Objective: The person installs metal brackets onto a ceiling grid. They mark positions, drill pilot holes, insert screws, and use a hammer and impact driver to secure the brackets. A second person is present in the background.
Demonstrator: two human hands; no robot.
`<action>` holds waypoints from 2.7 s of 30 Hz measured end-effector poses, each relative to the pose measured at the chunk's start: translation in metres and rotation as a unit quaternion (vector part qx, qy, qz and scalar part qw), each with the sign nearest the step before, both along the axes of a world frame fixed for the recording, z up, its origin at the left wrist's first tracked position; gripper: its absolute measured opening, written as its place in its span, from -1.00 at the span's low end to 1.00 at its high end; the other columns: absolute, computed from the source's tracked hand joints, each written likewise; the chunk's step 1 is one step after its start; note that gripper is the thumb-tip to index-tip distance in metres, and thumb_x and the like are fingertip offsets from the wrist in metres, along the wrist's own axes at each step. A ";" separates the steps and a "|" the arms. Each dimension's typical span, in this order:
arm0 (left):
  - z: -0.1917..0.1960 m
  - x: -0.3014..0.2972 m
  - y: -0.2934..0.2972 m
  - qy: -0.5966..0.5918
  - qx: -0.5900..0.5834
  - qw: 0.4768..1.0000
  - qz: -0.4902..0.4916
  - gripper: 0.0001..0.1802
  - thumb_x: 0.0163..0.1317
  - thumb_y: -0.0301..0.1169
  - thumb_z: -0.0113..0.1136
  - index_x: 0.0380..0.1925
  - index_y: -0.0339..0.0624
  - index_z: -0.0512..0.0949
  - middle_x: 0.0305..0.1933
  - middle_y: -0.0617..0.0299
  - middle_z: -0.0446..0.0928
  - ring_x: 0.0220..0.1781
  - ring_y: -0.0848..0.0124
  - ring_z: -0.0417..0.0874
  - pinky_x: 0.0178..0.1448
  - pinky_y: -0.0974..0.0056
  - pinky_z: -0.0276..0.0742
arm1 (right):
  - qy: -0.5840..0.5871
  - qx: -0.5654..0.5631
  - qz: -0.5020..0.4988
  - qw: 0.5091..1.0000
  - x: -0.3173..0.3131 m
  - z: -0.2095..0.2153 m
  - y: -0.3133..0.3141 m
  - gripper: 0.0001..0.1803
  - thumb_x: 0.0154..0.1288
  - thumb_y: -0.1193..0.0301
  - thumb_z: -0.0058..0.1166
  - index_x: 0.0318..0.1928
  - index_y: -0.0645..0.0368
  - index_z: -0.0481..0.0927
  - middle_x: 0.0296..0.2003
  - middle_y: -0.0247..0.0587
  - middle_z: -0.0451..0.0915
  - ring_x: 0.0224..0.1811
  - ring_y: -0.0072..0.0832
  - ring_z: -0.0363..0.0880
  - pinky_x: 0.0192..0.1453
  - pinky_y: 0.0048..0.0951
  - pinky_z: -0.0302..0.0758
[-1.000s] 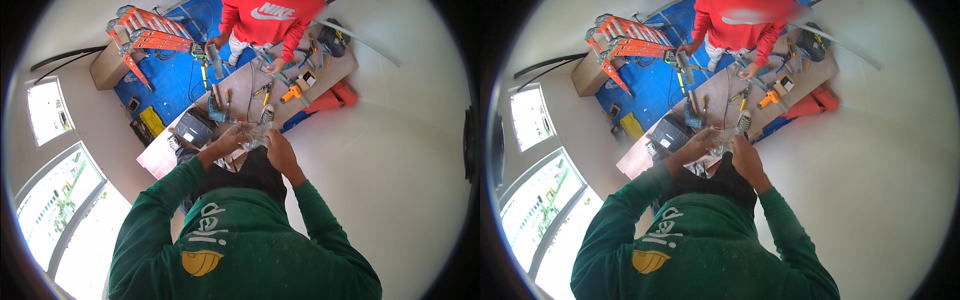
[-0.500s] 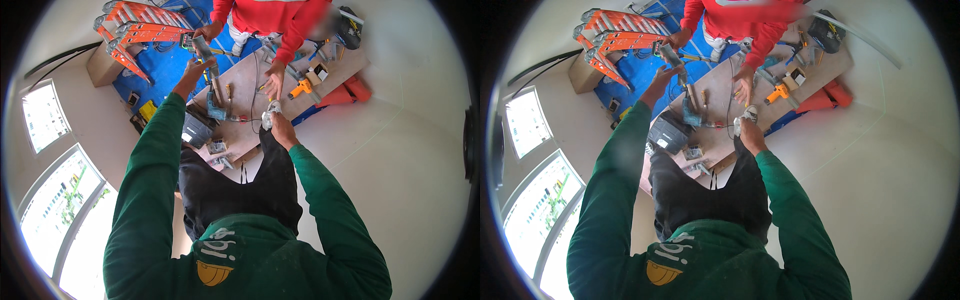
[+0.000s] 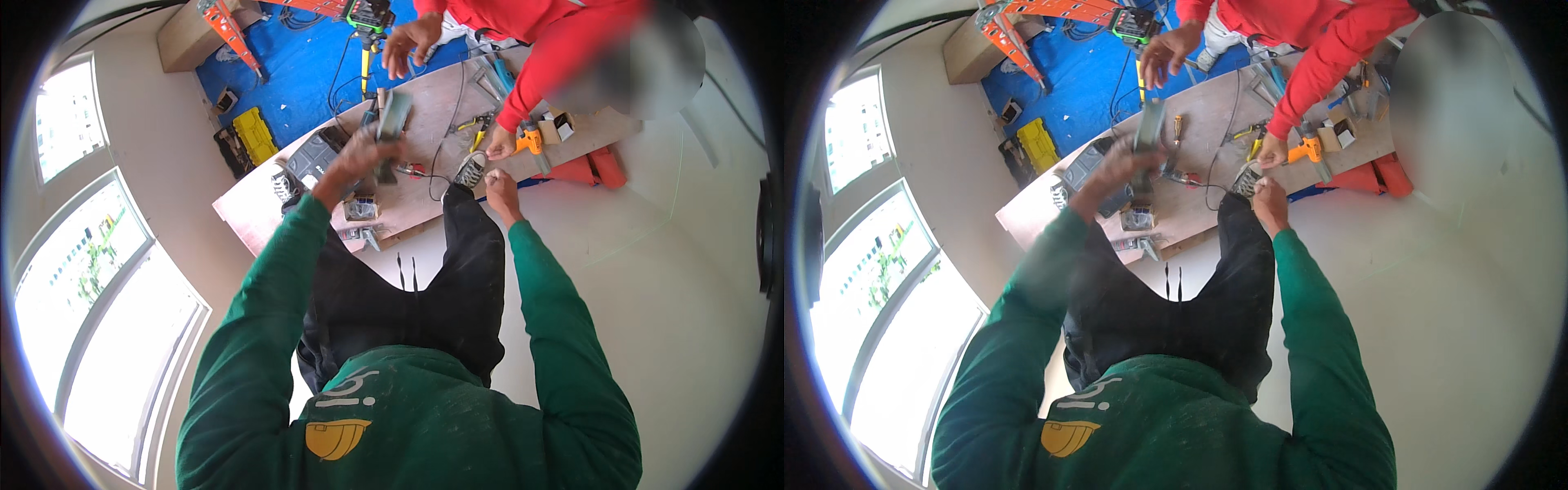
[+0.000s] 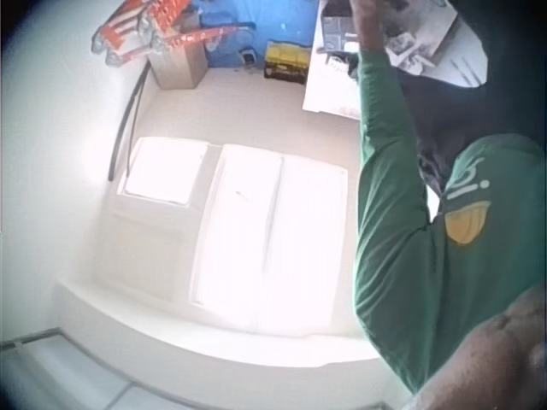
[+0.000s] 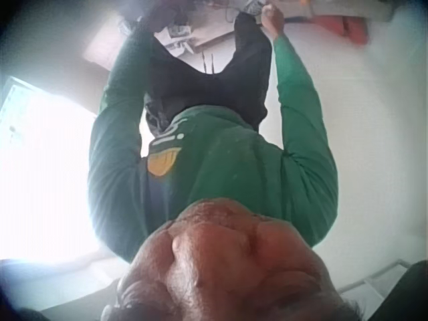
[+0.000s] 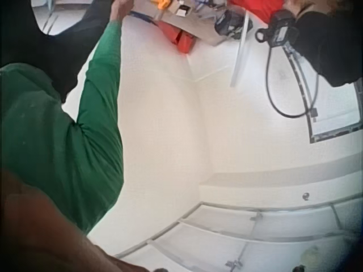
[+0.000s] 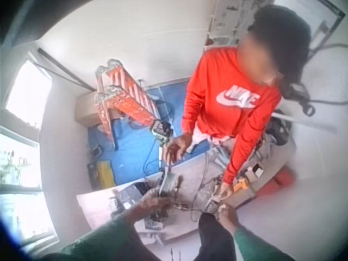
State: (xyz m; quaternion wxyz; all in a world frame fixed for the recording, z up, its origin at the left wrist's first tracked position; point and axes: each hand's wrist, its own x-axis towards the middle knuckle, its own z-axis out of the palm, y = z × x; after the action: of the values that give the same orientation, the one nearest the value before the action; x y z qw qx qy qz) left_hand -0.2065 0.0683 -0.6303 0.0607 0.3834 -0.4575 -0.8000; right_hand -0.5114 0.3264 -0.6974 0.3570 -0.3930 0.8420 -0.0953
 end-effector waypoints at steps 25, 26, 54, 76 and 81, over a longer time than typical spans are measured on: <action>-0.073 0.212 0.111 -0.155 0.164 0.946 0.233 -0.72 0.52 -0.20 0.36 -0.08 -0.22 0.70 -0.23 0.25 0.73 -0.17 0.46 0.74 -0.05 0.30 0.63 | -0.098 0.055 0.059 0.992 0.179 -0.224 -0.172 -0.57 0.35 0.09 0.30 -0.15 0.26 0.81 -0.20 0.16 0.80 -0.05 0.06 0.81 0.09 -0.04 0.67; -0.079 0.218 0.110 -0.170 0.177 0.944 0.218 -0.71 0.51 -0.20 0.37 -0.08 -0.22 0.71 -0.23 0.25 0.73 -0.16 0.45 0.75 -0.06 0.29 0.63 | -0.071 0.089 0.071 0.991 0.177 -0.261 -0.177 -0.55 0.31 0.07 0.34 -0.14 0.25 0.82 -0.19 0.14 0.81 -0.07 0.01 0.82 0.10 -0.09 0.68; -0.126 0.187 0.107 -0.141 0.251 0.952 0.106 -0.59 0.54 -0.21 0.28 0.17 -0.31 0.58 -0.16 0.20 0.68 -0.09 0.40 0.73 0.03 0.27 0.65 | -0.051 -0.096 -0.518 0.849 0.167 -0.317 -0.043 -0.61 0.29 0.29 0.35 -0.18 0.48 0.68 -0.26 0.05 0.77 -0.33 -0.16 0.67 -0.14 -0.13 0.64; 0.057 0.242 0.091 -0.130 0.166 0.898 0.386 -0.62 0.64 -0.01 0.16 -0.19 -0.07 0.62 -0.45 0.54 0.35 -0.44 0.66 0.39 -0.37 0.42 0.36 | -0.676 0.124 0.060 0.724 0.265 0.228 -0.177 -0.53 0.63 0.19 0.11 0.41 0.07 0.48 -0.03 -0.36 0.59 -0.10 -0.73 0.50 -0.04 -0.64 0.47; 0.097 0.346 0.096 -0.040 0.131 0.876 0.462 -0.67 0.63 -0.07 0.18 -0.20 -0.07 0.61 -0.42 0.47 0.49 -0.43 0.61 0.45 -0.33 0.40 0.41 | -0.727 0.278 0.010 0.628 0.380 0.267 -0.201 -0.70 0.65 0.13 0.08 0.11 0.05 0.47 -0.11 -0.26 0.60 -0.17 -0.66 0.52 -0.08 -0.59 0.48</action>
State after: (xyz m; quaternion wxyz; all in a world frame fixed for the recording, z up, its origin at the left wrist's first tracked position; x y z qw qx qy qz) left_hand 0.1394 0.1645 -0.5331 0.3537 0.5873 -0.1214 -0.7179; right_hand -0.1312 0.1250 -0.4301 0.9463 -0.0870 0.2922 -0.1077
